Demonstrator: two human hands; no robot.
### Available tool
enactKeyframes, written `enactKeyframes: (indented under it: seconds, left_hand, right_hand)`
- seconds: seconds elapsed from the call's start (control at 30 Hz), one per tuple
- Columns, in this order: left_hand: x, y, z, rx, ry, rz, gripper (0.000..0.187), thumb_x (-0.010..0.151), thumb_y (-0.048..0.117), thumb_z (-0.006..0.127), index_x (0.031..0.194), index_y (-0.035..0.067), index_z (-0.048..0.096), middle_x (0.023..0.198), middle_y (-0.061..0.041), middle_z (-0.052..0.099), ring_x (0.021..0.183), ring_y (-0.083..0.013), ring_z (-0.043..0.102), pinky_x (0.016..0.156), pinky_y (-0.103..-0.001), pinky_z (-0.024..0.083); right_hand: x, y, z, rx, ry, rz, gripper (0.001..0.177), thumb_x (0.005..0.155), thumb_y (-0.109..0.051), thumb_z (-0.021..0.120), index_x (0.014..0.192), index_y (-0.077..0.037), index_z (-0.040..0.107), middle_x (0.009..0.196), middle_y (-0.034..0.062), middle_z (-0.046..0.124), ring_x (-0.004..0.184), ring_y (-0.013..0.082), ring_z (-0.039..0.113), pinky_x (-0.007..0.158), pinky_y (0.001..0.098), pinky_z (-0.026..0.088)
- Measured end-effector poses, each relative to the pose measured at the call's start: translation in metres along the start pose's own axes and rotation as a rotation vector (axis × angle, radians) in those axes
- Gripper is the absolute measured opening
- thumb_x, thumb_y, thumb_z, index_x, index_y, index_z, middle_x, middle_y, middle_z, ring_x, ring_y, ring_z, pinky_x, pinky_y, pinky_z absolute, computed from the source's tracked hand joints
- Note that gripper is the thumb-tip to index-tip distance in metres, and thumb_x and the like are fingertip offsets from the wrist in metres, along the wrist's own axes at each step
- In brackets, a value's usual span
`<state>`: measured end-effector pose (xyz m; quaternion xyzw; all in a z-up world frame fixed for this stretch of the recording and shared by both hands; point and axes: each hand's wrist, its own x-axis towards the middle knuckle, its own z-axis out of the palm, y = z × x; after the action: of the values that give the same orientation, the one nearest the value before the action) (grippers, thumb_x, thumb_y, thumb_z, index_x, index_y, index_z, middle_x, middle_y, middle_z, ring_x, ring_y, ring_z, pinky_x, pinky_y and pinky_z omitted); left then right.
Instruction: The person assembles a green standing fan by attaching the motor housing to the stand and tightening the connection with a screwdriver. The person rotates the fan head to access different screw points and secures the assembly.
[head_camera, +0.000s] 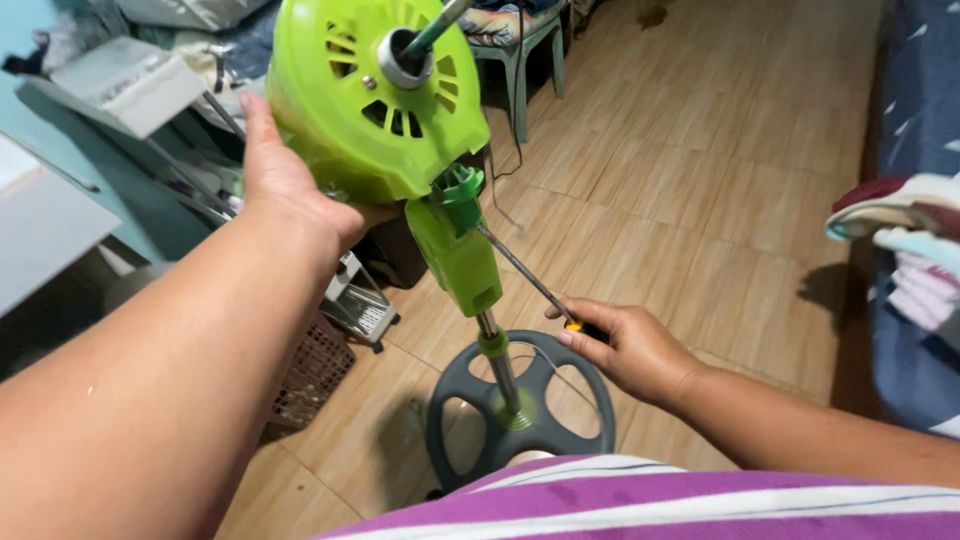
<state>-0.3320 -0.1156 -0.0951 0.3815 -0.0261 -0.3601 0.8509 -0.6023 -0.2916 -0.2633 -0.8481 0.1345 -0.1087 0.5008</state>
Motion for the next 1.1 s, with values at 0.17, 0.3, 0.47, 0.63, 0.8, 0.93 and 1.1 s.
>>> enactKeyframes:
  seconds: [0.17,0.3,0.47,0.63,0.8,0.93,1.1]
  left_hand:
    - [0.019,-0.019,-0.022,-0.276,-0.1,0.023,0.111,0.067,0.09,0.05,0.153,0.019,0.047,0.163,-0.015,0.045,0.147,-0.0451,0.039,0.12,-0.07,0.03]
    - [0.035,-0.025,-0.036,-0.323,-0.35,0.031,0.115,0.066,0.088,0.056,0.156,0.018,0.044,0.166,-0.014,0.04,0.154,-0.0437,0.036,0.125,-0.064,0.026]
    - [0.049,-0.034,-0.041,-0.39,-0.505,0.048,0.109,0.073,0.085,0.06,0.157,0.017,0.042,0.166,-0.016,0.037,0.152,-0.0461,0.033,0.125,-0.069,0.024]
    - [0.044,-0.037,-0.032,-0.389,-0.497,0.049,0.105,0.074,0.079,0.065,0.155,0.015,0.044,0.163,-0.019,0.04,0.15,-0.048,0.037,0.122,-0.073,0.027]
    - [0.038,-0.04,-0.028,-0.48,-0.543,0.022,0.101,0.079,0.076,0.064,0.155,0.013,0.044,0.163,-0.02,0.04,0.149,-0.0488,0.037,0.122,-0.073,0.028]
    - [0.043,-0.042,-0.034,-0.433,-0.579,0.027,0.105,0.076,0.078,0.065,0.155,0.013,0.043,0.163,-0.021,0.038,0.15,-0.0497,0.035,0.123,-0.074,0.027]
    - [0.054,-0.044,-0.044,-0.395,-0.486,0.057,0.116,0.073,0.083,0.065,0.159,0.011,0.034,0.166,-0.023,0.031,0.154,-0.0512,0.03,0.124,-0.076,0.025]
  right_hand:
    - [-0.004,0.001,-0.004,-0.013,-0.041,0.113,0.035,0.093,-0.027,0.069,0.126,-0.015,0.069,0.085,0.0014,0.069,0.078,0.0102,0.059,0.074,0.0307,0.055]
    - [-0.009,-0.008,-0.003,0.0,-0.05,0.211,0.034,0.095,-0.027,0.068,0.127,-0.017,0.068,0.072,-0.0021,0.058,0.063,0.0076,0.048,0.058,0.0274,0.047]
    - [-0.016,-0.016,-0.009,0.128,-0.104,0.307,0.033,0.097,-0.025,0.063,0.129,-0.019,0.067,0.061,-0.0038,0.043,0.05,0.0069,0.037,0.045,0.0269,0.036]
    - [-0.022,-0.023,-0.008,0.082,-0.087,0.358,0.034,0.097,-0.025,0.062,0.131,-0.021,0.066,0.061,-0.005,0.04,0.051,0.0073,0.036,0.047,0.0276,0.036]
    - [-0.026,-0.029,-0.007,0.03,-0.09,0.419,0.034,0.097,-0.027,0.061,0.131,-0.024,0.066,0.061,-0.003,0.039,0.052,0.0086,0.035,0.048,0.0284,0.036]
    - [-0.028,-0.027,-0.01,-0.07,-0.082,0.339,0.034,0.098,-0.028,0.062,0.132,-0.025,0.066,0.064,-0.0054,0.045,0.056,0.0053,0.041,0.052,0.0256,0.042]
    - [-0.031,-0.025,-0.011,0.019,-0.073,0.385,0.037,0.097,-0.025,0.062,0.133,-0.023,0.065,0.064,-0.0048,0.044,0.054,0.0073,0.039,0.05,0.0275,0.04]
